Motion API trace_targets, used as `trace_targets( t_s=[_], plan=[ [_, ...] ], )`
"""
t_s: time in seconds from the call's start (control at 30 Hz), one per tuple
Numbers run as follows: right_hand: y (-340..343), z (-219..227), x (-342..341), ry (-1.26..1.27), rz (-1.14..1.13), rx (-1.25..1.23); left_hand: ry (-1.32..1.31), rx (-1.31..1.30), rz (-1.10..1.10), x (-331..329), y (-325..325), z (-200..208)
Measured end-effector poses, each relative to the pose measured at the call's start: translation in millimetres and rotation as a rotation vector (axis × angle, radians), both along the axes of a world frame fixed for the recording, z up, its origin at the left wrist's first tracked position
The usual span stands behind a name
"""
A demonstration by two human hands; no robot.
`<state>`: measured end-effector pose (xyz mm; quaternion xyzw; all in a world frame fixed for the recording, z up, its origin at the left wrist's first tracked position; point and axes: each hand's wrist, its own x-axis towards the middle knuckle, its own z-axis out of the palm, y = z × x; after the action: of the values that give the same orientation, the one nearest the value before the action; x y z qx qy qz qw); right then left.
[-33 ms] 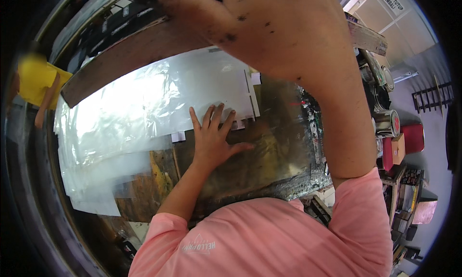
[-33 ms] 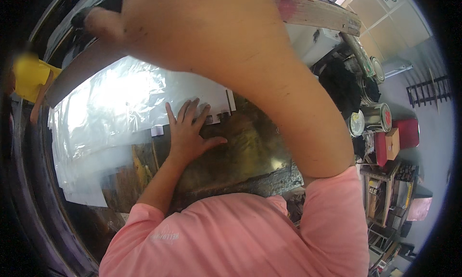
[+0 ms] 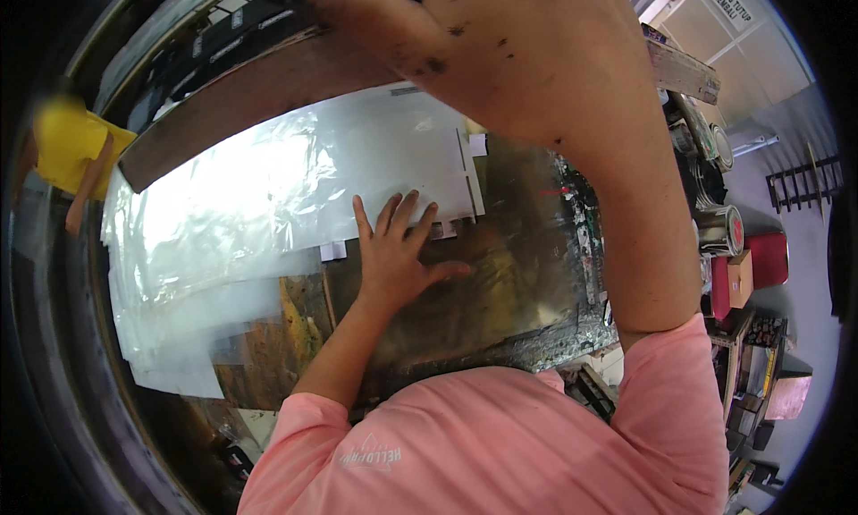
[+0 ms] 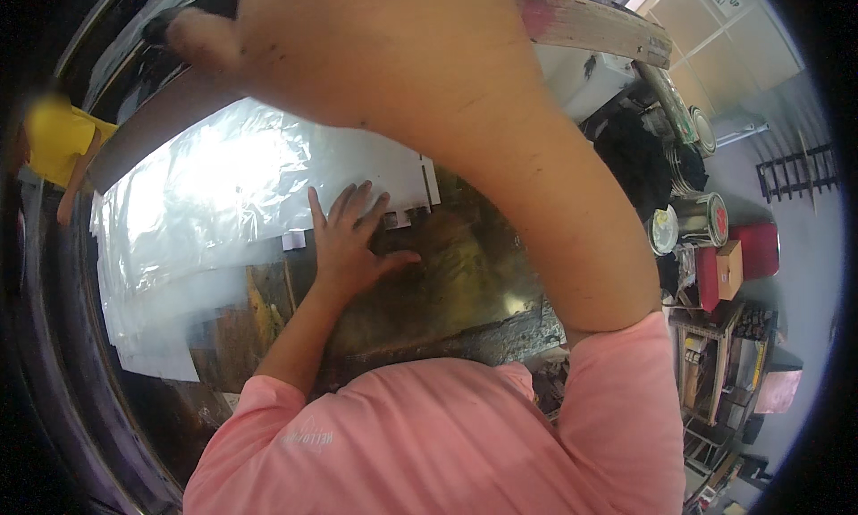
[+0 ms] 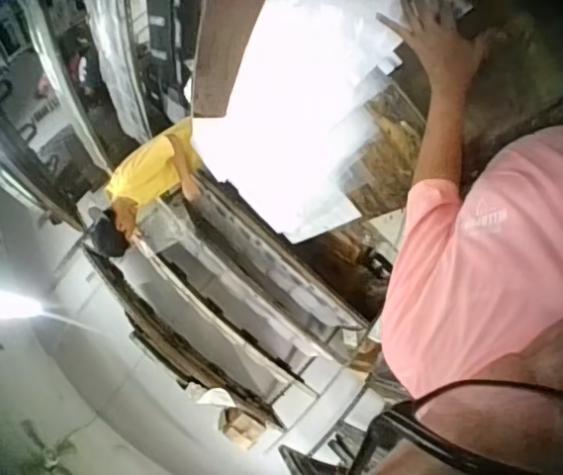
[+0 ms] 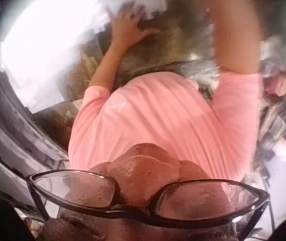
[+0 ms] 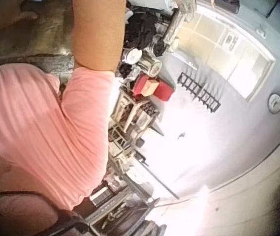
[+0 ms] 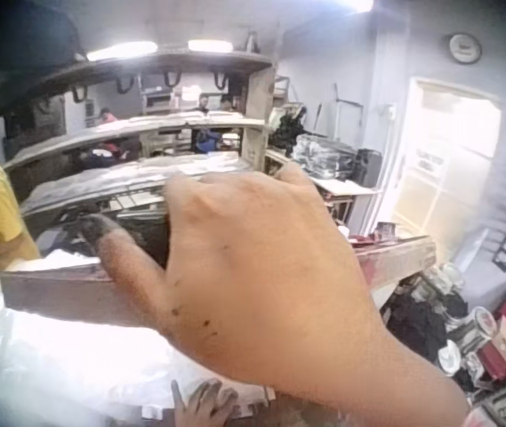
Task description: The person performs screen printing on plastic sheets, using a squeegee to spread ink across a screen and then lifting the frame to reveal the printed design.
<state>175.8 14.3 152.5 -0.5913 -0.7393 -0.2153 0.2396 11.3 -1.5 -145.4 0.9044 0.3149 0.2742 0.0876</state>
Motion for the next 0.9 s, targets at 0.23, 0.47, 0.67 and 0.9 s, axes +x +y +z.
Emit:
trace_targets(
  t_s=[0.23,0.47,0.67,0.9],
  plan=[
    [-31.0,-64.0,1.8,-0.045,0.033,-0.060,-1.295,-0.605,-0.062,-80.4,14.8,130.2],
    [-49.1,-183.8,25.8,-0.049,0.095,-0.322,-0.546,-0.611,0.411,-125.7,-33.7,30.2],
    [-83.9,-235.9,3.8,-0.056,0.066,-0.425,-0.098,-0.398,0.515,-133.1,-36.3,-2.2],
    [-42.4,-245.4,3.1,-0.157,-0.025,-0.398,-0.118,-0.395,0.479,-137.1,-35.3,-16.3]
  ],
)
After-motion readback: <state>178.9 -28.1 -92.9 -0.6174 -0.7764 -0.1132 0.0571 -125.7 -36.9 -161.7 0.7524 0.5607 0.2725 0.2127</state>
